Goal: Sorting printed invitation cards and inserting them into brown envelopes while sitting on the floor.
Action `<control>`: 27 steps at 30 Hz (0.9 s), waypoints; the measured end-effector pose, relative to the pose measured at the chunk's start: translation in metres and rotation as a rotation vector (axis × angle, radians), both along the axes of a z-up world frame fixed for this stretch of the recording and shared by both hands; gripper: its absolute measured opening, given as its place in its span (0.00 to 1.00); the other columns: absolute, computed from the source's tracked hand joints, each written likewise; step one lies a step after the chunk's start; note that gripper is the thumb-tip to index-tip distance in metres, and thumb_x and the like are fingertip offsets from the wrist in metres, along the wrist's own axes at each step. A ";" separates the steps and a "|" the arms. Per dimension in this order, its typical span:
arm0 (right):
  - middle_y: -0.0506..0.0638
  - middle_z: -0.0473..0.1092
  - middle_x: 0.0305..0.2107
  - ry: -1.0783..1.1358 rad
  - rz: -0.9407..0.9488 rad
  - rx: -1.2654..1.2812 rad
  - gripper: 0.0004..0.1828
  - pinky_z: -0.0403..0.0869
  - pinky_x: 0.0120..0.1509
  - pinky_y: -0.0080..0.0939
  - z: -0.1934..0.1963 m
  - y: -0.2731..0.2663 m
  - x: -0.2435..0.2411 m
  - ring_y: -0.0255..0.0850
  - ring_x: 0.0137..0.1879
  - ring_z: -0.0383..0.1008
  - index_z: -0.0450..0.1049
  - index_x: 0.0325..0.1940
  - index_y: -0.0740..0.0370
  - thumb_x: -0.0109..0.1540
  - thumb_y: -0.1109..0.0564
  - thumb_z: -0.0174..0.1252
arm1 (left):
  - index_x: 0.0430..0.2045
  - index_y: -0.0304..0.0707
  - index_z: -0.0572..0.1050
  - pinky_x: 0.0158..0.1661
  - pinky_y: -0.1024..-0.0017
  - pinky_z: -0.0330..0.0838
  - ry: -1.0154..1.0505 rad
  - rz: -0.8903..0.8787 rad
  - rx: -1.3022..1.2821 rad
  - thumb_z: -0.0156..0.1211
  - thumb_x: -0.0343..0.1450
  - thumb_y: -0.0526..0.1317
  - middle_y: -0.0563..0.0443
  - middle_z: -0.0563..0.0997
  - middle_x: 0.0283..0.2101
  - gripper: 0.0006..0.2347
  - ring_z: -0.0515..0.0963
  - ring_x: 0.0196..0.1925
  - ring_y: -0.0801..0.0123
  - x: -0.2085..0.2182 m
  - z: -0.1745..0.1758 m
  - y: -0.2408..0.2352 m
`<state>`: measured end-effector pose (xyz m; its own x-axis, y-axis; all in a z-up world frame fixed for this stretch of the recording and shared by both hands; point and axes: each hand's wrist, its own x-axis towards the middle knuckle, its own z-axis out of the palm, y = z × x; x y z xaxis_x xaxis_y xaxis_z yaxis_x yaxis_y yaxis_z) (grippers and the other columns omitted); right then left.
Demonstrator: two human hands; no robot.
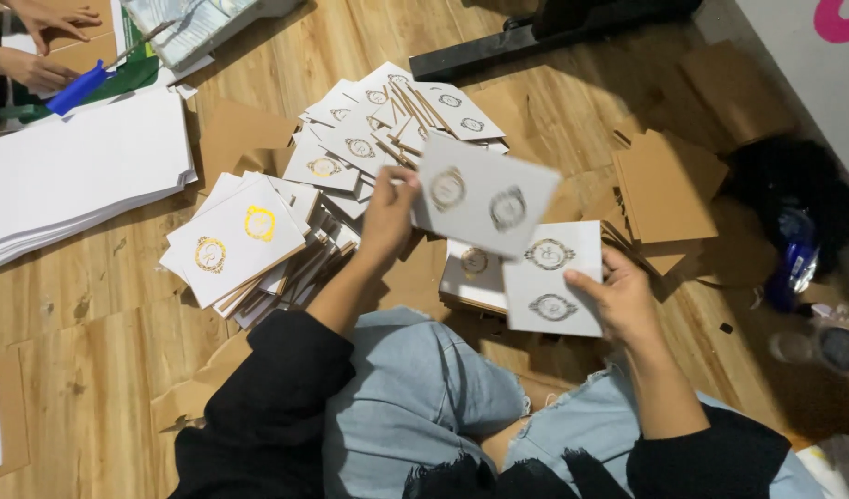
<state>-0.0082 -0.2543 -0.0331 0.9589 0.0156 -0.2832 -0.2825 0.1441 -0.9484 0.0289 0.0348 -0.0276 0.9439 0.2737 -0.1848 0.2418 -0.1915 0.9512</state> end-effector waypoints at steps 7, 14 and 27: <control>0.48 0.72 0.28 -0.153 -0.015 -0.544 0.12 0.71 0.32 0.34 0.053 -0.023 0.003 0.32 0.33 0.69 0.74 0.40 0.59 0.53 0.58 0.66 | 0.40 0.36 0.70 0.40 0.63 0.63 -0.117 0.049 0.015 0.38 0.70 0.38 0.41 0.76 0.38 0.11 0.72 0.41 0.58 -0.007 0.020 -0.005; 0.52 0.70 0.46 -0.436 0.373 -1.080 0.23 0.78 0.42 0.51 0.093 0.010 -0.009 0.48 0.46 0.72 0.69 0.52 0.49 0.54 0.46 0.59 | 0.29 0.39 0.69 0.25 0.72 0.72 0.250 -0.315 -0.097 0.37 0.70 0.37 0.46 0.77 0.26 0.09 0.77 0.28 0.66 -0.025 0.035 -0.062; 0.66 0.64 0.46 -1.194 0.011 -0.909 0.19 0.68 0.60 0.50 0.062 0.030 -0.012 0.54 0.54 0.64 0.72 0.49 0.72 0.62 0.53 0.58 | 0.33 0.44 0.72 0.37 0.74 0.66 -0.192 -0.388 0.172 0.57 0.66 0.41 0.53 0.79 0.35 0.06 0.77 0.38 0.69 -0.055 0.045 -0.022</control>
